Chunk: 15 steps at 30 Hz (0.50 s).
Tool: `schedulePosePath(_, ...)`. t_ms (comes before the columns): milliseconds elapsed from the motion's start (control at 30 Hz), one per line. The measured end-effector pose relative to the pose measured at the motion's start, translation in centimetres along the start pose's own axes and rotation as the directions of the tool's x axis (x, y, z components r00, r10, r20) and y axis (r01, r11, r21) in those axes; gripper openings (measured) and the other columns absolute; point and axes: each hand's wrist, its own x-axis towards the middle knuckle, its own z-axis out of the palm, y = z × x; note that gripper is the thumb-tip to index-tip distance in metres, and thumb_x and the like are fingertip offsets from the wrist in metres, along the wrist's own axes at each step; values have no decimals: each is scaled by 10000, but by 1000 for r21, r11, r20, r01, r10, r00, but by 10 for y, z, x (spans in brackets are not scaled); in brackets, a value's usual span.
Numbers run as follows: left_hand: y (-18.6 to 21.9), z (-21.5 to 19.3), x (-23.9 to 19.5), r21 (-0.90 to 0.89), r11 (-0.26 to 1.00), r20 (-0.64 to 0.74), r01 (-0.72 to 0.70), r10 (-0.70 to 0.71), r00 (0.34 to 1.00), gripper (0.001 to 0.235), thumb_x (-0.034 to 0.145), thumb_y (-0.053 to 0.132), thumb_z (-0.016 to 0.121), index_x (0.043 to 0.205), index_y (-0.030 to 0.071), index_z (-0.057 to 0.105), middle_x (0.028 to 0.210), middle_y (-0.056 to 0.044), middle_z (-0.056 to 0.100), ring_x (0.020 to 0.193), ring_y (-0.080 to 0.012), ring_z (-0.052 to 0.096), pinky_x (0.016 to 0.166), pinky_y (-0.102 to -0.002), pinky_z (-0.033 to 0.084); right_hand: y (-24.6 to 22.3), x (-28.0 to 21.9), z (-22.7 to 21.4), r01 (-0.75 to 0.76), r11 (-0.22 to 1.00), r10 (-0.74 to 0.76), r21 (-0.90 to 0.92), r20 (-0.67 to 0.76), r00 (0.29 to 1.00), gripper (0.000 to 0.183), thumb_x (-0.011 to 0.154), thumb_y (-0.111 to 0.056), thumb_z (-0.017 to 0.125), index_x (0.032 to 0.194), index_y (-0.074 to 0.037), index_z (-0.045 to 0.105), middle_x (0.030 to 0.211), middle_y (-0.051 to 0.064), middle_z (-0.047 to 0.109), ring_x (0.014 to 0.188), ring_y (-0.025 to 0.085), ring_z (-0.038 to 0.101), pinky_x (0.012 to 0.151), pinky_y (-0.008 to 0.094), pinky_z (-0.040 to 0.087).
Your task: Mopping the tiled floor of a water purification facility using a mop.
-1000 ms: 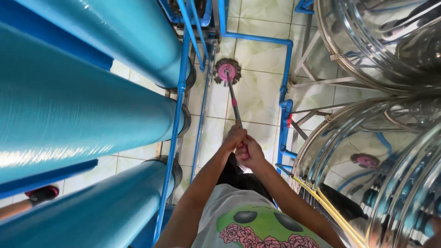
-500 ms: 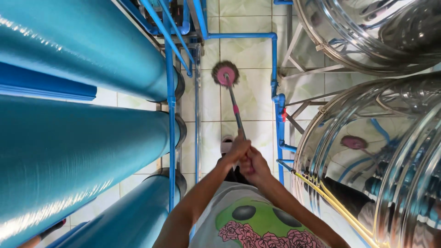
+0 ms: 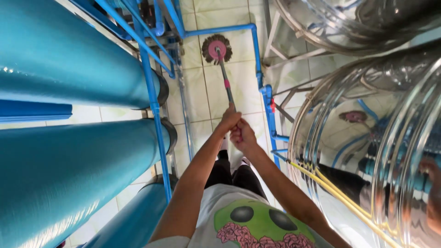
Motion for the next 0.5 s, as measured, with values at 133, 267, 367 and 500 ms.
schedulePosePath(133,-40,39,38,68,994,-6,-82,82,997,901,822,233,557,1616,62,167,1055,-300,718,876,-415,724,736,-469,587,-16,-21,-9,93,995,-91,-30,59,994,103,1058,-145,479,1009,-184,560,706,1,495,487,43,359,372,177,231)
schedulePosePath(267,-98,88,34,208,961,11,-183,185,983,935,825,262,601,1600,1,147,1124,-335,682,1007,-439,703,877,-451,572,8,-68,-47,38,999,-37,28,-40,999,116,1062,-214,474,972,-211,547,682,-9,481,454,44,337,353,168,218)
schedulePosePath(367,-125,123,-5,238,950,47,-203,198,979,955,820,260,599,1601,-10,121,1131,-355,672,1049,-464,689,921,-460,558,25,-97,-94,80,996,-80,33,-26,996,119,1079,-221,481,985,-206,552,698,-7,489,464,39,339,358,170,221)
schedulePosePath(500,-153,182,-68,250,955,77,-161,146,986,962,834,267,582,1617,22,79,1065,-363,683,1016,-490,687,905,-492,556,45,-146,-174,41,995,-36,93,-57,998,119,1050,-203,464,1039,-259,569,708,-15,477,479,54,339,365,176,233)
